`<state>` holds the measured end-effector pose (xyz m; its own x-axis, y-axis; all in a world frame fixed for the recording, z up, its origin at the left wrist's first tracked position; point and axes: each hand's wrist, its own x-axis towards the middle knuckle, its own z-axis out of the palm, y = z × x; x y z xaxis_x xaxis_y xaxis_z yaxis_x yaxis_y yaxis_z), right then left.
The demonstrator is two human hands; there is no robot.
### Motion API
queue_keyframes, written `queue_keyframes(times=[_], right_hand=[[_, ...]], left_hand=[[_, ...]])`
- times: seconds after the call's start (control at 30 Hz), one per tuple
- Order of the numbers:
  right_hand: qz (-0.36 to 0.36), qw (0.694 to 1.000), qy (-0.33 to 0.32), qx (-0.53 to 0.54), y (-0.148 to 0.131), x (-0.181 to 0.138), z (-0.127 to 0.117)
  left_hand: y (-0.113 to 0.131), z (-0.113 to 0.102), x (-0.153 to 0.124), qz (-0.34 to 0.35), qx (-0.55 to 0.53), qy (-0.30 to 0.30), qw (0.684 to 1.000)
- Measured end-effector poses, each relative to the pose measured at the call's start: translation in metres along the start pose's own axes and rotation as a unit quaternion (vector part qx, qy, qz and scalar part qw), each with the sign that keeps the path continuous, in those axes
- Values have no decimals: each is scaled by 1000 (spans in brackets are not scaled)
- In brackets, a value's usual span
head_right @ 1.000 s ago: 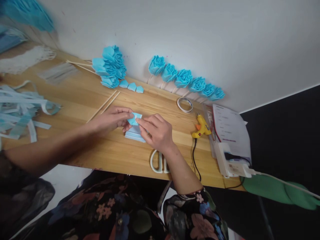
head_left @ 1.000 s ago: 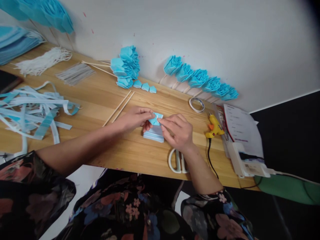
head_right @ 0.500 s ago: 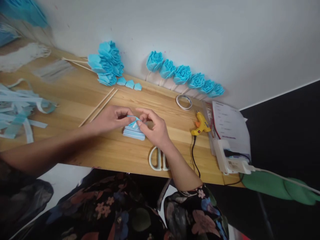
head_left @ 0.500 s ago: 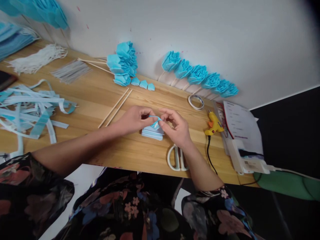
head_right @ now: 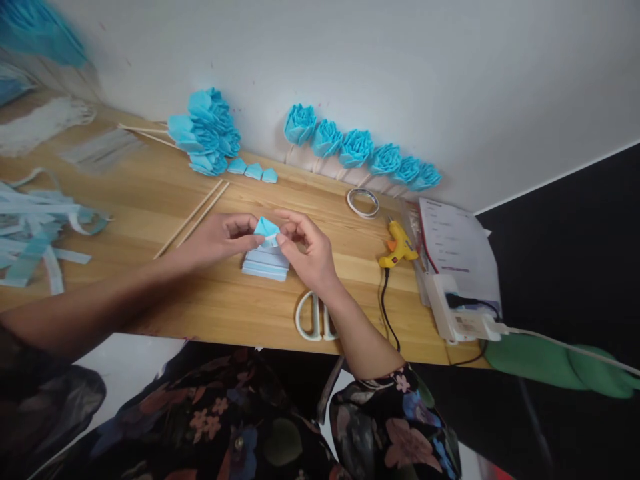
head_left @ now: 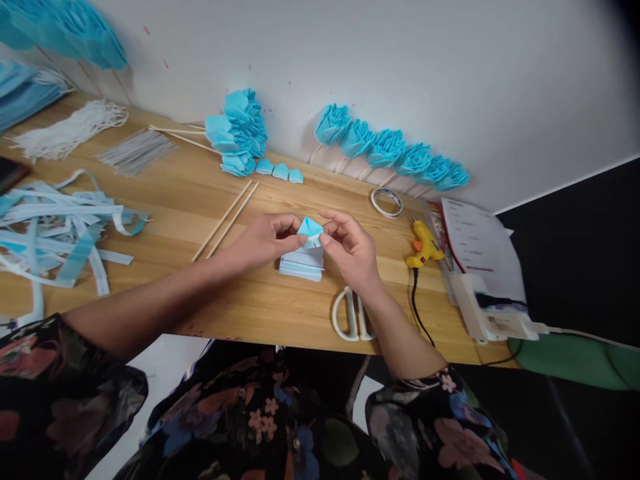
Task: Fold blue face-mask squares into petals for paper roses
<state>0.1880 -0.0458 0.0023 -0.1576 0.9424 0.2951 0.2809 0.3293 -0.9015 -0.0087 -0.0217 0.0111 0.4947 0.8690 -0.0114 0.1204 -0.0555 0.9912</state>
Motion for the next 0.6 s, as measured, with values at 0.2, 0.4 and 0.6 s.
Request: queue_keyframes(times=[0.2,0.4,0.6], right_hand=[[-1,1000,6,17,0,3,-3],[-7,1000,4,23,3,2,-3],[-14,999,5,-30,2,6,-10]], left_hand=[[3,-4,1,-3,-2,10,1000],[1,-4,3,-4,-13,-1,1000],[-1,-3,2,-7,-6,2,1000]])
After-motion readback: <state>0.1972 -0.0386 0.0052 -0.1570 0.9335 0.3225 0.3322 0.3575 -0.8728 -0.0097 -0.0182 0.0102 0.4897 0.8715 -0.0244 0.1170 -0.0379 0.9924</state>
